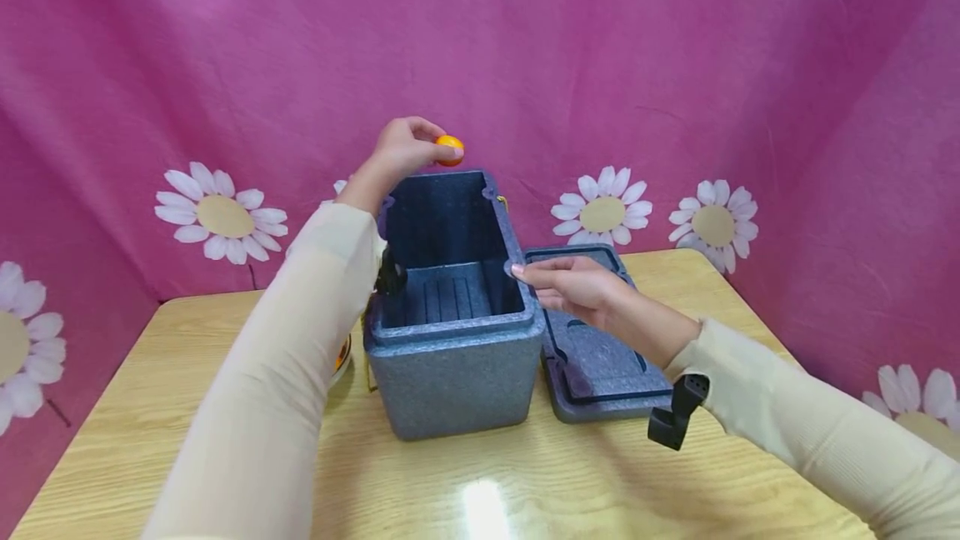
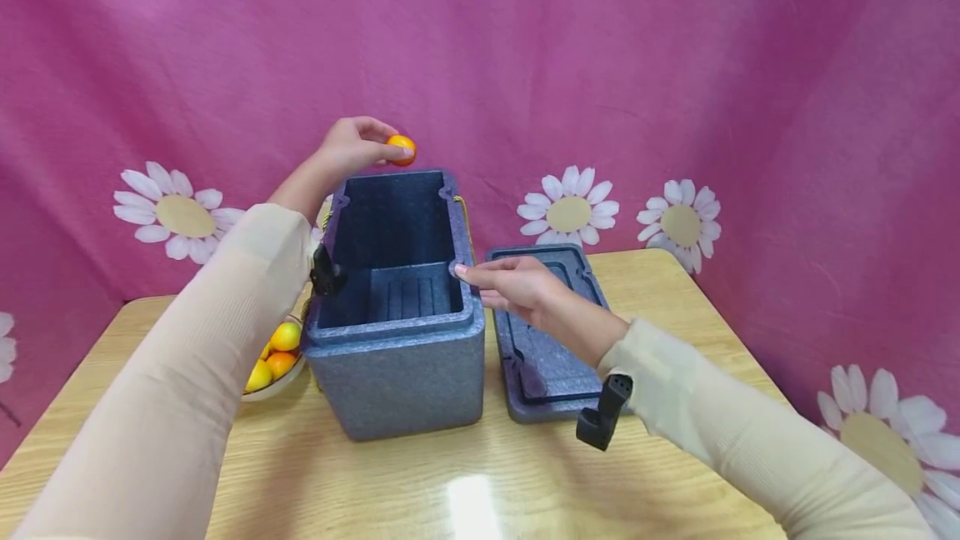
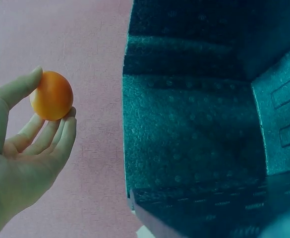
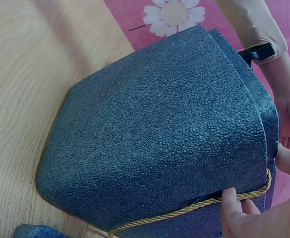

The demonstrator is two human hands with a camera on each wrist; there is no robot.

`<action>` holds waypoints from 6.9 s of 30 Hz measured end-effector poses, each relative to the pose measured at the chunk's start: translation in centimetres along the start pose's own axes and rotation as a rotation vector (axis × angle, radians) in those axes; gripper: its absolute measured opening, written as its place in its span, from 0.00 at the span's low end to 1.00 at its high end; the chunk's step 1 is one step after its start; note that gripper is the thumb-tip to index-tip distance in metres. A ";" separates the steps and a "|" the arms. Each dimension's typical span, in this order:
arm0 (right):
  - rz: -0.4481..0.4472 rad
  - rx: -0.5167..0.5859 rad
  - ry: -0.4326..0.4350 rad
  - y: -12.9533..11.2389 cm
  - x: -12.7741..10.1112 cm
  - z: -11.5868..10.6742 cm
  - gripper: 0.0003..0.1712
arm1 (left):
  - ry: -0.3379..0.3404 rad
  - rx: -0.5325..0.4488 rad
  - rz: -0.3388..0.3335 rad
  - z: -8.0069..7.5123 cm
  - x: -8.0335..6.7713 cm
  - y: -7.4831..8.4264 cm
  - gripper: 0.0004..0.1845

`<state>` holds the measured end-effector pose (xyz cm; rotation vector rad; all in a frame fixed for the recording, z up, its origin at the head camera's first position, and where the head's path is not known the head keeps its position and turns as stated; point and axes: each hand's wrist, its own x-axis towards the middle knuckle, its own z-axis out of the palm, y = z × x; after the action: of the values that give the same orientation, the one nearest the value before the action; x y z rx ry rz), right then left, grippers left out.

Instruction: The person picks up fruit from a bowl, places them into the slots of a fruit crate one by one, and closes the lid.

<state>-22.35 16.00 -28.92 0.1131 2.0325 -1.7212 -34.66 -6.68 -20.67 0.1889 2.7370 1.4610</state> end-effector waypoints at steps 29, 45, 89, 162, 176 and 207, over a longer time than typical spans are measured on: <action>-0.006 0.038 -0.022 0.5 0.1 1.1 0.35 | -0.010 0.321 -0.070 1.1 -0.5 -2.6 0.18; -0.006 0.023 -0.011 0.4 0.7 0.5 0.36 | -0.012 0.303 0.036 -0.3 -1.0 -0.4 0.20; -0.013 0.018 -0.019 0.5 0.9 0.4 0.37 | 0.051 0.225 0.047 -5.7 -16.3 -20.1 0.20; -0.022 -0.001 -0.003 0.7 0.8 0.5 0.36 | 0.132 0.365 -0.005 -1.9 -19.8 -22.7 0.25; -0.021 0.006 -0.008 0.6 0.7 0.5 0.36 | 0.134 0.379 0.022 -1.8 -19.9 -23.0 0.24; -0.011 0.019 -0.007 0.6 0.7 0.5 0.37 | 0.164 0.266 0.065 -1.8 -16.9 -18.9 0.25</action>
<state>-22.60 15.47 -29.81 0.1019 2.0155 -1.7449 -19.82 -20.66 -35.85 0.1729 3.0810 1.1674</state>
